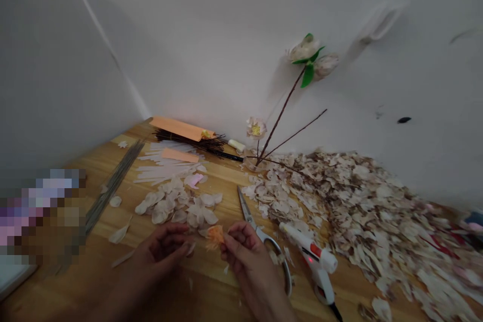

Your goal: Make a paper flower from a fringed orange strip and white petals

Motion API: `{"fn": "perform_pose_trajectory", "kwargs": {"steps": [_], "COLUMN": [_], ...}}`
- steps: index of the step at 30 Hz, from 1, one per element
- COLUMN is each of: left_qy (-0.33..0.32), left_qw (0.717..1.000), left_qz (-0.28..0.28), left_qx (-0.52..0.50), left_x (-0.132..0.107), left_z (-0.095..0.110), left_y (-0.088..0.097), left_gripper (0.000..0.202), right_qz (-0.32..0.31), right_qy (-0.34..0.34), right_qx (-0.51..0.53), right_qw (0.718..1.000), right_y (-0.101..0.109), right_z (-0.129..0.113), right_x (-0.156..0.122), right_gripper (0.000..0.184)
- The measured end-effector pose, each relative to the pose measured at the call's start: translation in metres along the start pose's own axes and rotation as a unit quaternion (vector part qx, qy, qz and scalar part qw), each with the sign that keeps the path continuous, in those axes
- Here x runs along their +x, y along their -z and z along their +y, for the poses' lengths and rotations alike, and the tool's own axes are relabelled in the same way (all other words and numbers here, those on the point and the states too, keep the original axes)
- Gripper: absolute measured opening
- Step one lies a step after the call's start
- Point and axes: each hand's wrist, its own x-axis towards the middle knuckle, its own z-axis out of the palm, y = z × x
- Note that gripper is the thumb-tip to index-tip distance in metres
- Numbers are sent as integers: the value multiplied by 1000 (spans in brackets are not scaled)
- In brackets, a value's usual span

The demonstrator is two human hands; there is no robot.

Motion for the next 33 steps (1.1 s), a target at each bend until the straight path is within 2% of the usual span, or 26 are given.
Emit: {"fn": "perform_pose_trajectory", "kwargs": {"steps": [6,11,15,22,33], "left_qy": [20,33,36,27,28], "left_qw": [1000,999,999,999,999], "left_qz": [-7,-8,-19,-13,-16], "left_qx": [-17,-20,-12,-17,1], "left_x": [0,0,1,4,2], "left_z": [1,2,0,-3,-1], "left_y": [0,0,1,2,1], "left_gripper": [41,44,42,40,36], "right_qz": [4,26,17,-11,-5], "right_qy": [-6,67,105,91,100], "right_qx": [-2,-92,-151,-160,-168], "right_qw": [1000,993,983,983,981], "right_y": [-2,-6,-4,-3,-8], "right_z": [2,5,12,18,16], "right_x": [-1,-4,-2,1,0], "right_gripper": [27,25,25,25,29]}}
